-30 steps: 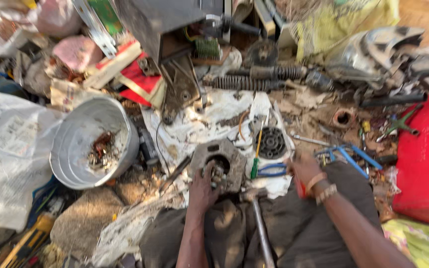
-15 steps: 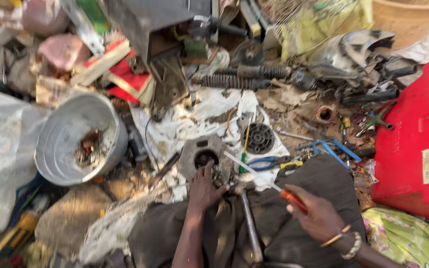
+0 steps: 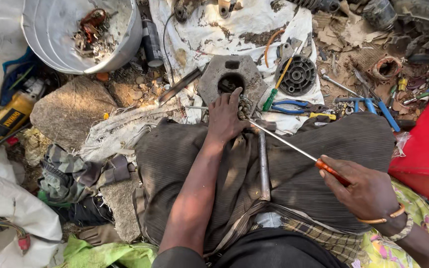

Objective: The person sits on the ground and uses a hammer, screwdriver, and pliers to disassemble and manipulate a small metal component on a concrete block. They repeatedly strike the part, pry it apart, and adjust its position.

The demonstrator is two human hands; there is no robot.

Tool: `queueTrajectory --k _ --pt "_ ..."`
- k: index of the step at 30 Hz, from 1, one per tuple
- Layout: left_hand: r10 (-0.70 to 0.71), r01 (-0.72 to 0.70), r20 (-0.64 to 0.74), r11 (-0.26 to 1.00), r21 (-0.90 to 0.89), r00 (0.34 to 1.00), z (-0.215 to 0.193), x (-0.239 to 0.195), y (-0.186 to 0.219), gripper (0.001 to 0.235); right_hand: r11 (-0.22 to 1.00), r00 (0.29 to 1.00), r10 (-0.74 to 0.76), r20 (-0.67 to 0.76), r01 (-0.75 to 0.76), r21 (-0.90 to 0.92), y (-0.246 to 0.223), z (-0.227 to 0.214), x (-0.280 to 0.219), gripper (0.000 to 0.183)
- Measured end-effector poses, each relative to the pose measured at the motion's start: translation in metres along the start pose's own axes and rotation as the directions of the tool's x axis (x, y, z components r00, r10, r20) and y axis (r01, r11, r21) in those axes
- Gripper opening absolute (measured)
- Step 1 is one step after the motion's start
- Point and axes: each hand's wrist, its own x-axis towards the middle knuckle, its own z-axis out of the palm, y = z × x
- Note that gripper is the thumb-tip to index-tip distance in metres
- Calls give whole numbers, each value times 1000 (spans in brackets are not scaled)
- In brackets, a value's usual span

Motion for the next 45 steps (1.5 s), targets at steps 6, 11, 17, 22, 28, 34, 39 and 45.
queueTrajectory --k 6,11,17,22,28,34,39,45 --pt "-32 31 48 999 11 998 0 5 0 113 999 999 22 43 -24 37 0 2 3 39" --pt "-43 44 57 999 -17 997 -3 4 3 113 1000 1000 -5 30 4 22 0 3 6 39" --pt "-53 54 69 998 -16 996 -4 4 5 113 1000 999 -21 39 21 -18 0 0 9 39" --pt "-68 70 83 997 -28 994 -2 5 4 114 997 997 -50 55 54 -59 -3 -4 16 39" --pt "14 -14 -19 1000 -24 1000 8 3 -2 118 930 971 -220 96 238 -280 -3 -15 24 34" --pt "102 -102 -6 994 41 995 18 5 -5 99 975 972 34 233 -83 208 6 -20 42 42" --pt "109 -109 -36 994 -7 993 14 3 -1 90 487 523 442 729 -822 295 15 -21 67 43" --pt "83 -83 -2 996 18 997 7 4 1 84 566 459 553 696 -819 90 7 -18 74 45"
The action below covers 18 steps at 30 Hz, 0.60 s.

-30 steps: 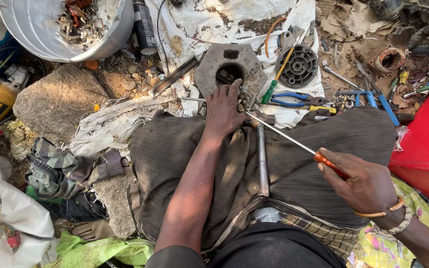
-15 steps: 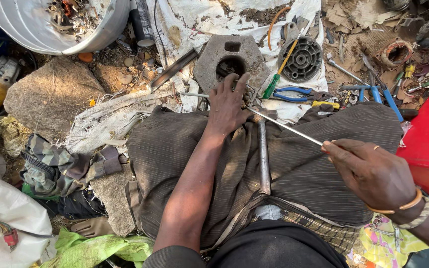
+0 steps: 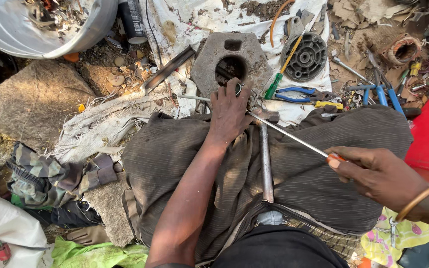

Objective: The person sits on the ground and uses a hammer, screwdriver, and pliers to disassemble and manipulate a small metal component on a concrete block. They repeatedly strike the part, pry it apart, and adjust its position.

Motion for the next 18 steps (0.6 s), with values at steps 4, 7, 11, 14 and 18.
queueTrajectory --k 4,7,11,14,18 --pt "-2 0 44 999 51 999 1 2 0 94 970 972 -229 -43 224 -93 8 0 2 51" --pt "-19 16 64 998 53 998 -6 4 2 92 989 988 -143 -59 139 -56 11 1 5 52" --pt "-42 41 85 999 6 996 -9 8 5 97 969 993 -91 -73 71 -237 11 2 7 52" --pt "-37 35 95 999 20 995 -3 22 -1 94 653 885 -464 -42 309 -691 6 -2 4 54" --pt "45 -44 26 998 -37 999 -4 -9 -7 92 54 820 -553 149 214 -975 13 13 -17 64"
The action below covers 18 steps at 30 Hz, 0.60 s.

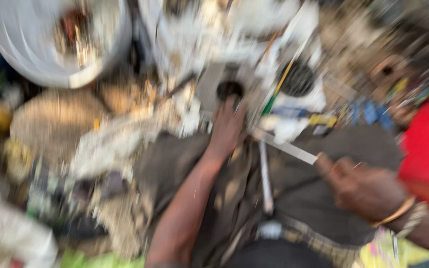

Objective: The person sits on the ground and uses a hammer, screwdriver, and pliers to disassemble and manipulate a small metal component on a concrete block. They repeatedly strike the part, pry it apart, and adjust its position.

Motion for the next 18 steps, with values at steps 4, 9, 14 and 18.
queueTrajectory --k 4,9,14,18 --pt "-6 6 4 998 -59 1000 -8 6 2 89 664 941 288 -177 -63 745 -1 8 2 51" --pt "-126 132 88 989 -62 988 -3 10 10 96 -191 924 286 255 -206 960 24 26 19 42" --pt "-66 81 178 994 -80 982 -14 15 -2 84 -153 939 280 198 -160 975 26 20 17 34" --pt "-251 275 125 933 -233 960 -18 33 1 59 -135 940 282 194 -161 978 27 10 17 38"
